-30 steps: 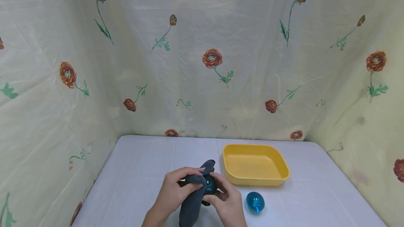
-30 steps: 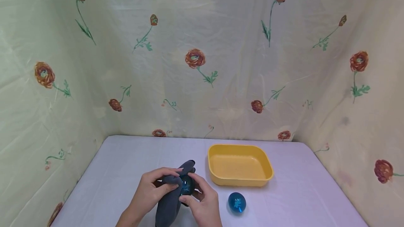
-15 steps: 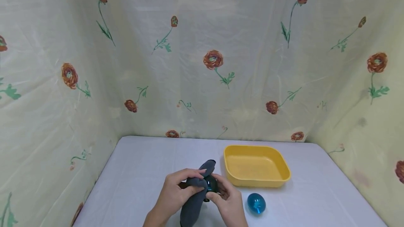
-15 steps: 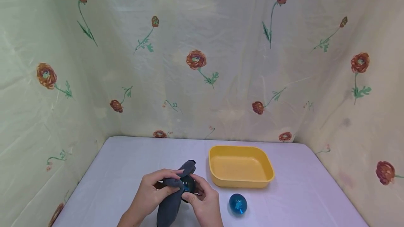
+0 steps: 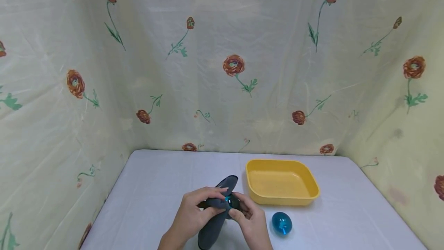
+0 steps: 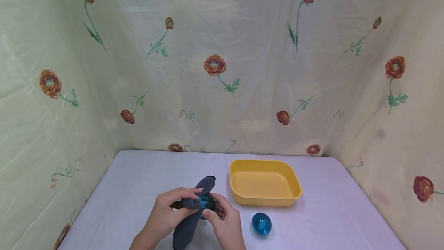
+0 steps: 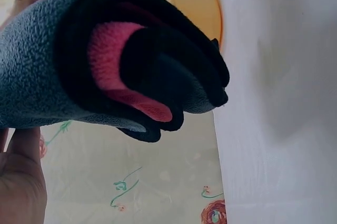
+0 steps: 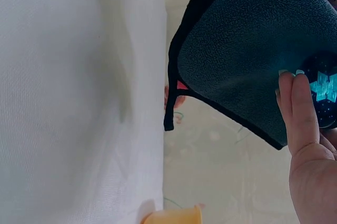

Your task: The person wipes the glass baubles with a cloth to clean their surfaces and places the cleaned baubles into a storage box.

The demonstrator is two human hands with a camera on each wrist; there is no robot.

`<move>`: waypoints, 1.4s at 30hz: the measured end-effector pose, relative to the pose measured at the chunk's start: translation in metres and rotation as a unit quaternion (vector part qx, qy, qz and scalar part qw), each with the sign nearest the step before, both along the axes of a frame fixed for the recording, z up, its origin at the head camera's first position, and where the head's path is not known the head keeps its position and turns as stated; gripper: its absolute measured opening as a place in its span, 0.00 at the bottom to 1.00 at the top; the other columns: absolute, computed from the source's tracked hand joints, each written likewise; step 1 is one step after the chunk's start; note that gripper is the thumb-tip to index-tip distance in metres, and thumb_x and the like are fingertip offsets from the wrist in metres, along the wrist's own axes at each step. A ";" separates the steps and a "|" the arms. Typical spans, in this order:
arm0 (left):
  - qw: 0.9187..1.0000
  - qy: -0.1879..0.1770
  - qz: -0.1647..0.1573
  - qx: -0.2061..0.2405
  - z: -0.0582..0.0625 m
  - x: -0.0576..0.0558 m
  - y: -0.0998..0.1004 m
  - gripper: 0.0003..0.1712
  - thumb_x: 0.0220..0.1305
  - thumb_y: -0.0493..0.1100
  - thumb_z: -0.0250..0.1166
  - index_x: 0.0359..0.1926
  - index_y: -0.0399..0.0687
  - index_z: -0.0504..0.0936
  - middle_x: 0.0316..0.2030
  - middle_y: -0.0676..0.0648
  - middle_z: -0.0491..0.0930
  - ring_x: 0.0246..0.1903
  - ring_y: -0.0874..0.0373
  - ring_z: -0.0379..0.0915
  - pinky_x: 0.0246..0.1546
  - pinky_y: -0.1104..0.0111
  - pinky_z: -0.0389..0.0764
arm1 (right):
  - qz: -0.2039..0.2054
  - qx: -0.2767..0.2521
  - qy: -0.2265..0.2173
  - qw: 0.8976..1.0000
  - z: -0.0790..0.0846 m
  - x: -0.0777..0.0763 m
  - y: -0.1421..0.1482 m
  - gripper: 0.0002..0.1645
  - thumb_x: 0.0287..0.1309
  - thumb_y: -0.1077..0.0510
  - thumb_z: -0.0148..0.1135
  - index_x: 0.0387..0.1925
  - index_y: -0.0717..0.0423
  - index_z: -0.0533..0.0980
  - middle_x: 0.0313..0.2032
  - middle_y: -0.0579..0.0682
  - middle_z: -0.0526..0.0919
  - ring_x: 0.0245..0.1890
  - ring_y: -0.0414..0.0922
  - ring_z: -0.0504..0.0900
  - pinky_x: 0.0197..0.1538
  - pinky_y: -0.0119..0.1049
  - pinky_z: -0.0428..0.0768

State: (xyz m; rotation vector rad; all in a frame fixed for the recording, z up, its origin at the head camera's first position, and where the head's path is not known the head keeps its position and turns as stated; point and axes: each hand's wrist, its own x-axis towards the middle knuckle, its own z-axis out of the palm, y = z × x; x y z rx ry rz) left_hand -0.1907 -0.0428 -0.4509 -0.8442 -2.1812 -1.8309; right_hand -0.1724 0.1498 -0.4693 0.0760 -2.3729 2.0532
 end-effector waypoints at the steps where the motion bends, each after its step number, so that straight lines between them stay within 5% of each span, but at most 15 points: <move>1: 1.000 0.005 -0.002 0.000 0.000 0.000 0.000 0.09 0.60 0.48 0.71 0.42 0.58 0.86 0.51 0.54 0.86 0.51 0.56 0.84 0.42 0.70 0.86 | 0.005 -0.001 -0.003 1.000 0.000 0.000 0.001 0.36 0.62 0.45 0.66 0.65 0.60 0.71 0.57 0.63 0.81 0.54 0.50 0.84 0.53 0.33 0.84; 8: 0.998 0.063 -0.011 -0.012 -0.002 0.001 0.001 0.10 0.62 0.47 0.69 0.44 0.55 0.86 0.52 0.51 0.86 0.51 0.55 0.84 0.45 0.72 0.85 | 0.043 -0.038 -0.026 0.998 -0.002 -0.001 0.004 0.40 0.65 0.42 0.61 0.68 0.64 0.66 0.61 0.65 0.78 0.55 0.49 0.84 0.51 0.34 0.85; 22: 0.998 0.061 -0.015 0.000 -0.005 0.000 0.003 0.09 0.62 0.46 0.70 0.44 0.55 0.85 0.51 0.50 0.86 0.51 0.54 0.84 0.45 0.71 0.85 | 0.045 -0.048 -0.034 0.997 -0.003 0.001 0.006 0.39 0.65 0.43 0.61 0.67 0.63 0.67 0.59 0.65 0.79 0.53 0.48 0.85 0.51 0.34 0.85; 29: 0.999 0.032 -0.011 0.008 -0.007 -0.002 0.002 0.10 0.61 0.48 0.70 0.43 0.54 0.86 0.51 0.49 0.86 0.50 0.55 0.84 0.38 0.68 0.87 | 0.013 -0.009 -0.025 1.000 -0.003 0.001 0.004 0.39 0.60 0.43 0.66 0.66 0.60 0.70 0.58 0.61 0.81 0.55 0.49 0.83 0.55 0.33 0.83; 42: 0.999 -0.043 -0.003 0.013 -0.001 -0.003 -0.005 0.11 0.58 0.42 0.72 0.43 0.52 0.87 0.51 0.52 0.86 0.53 0.55 0.83 0.45 0.70 0.86 | 0.008 0.011 0.007 1.000 -0.003 0.006 -0.002 0.38 0.52 0.46 0.72 0.64 0.52 0.72 0.58 0.57 0.81 0.53 0.46 0.84 0.54 0.30 0.83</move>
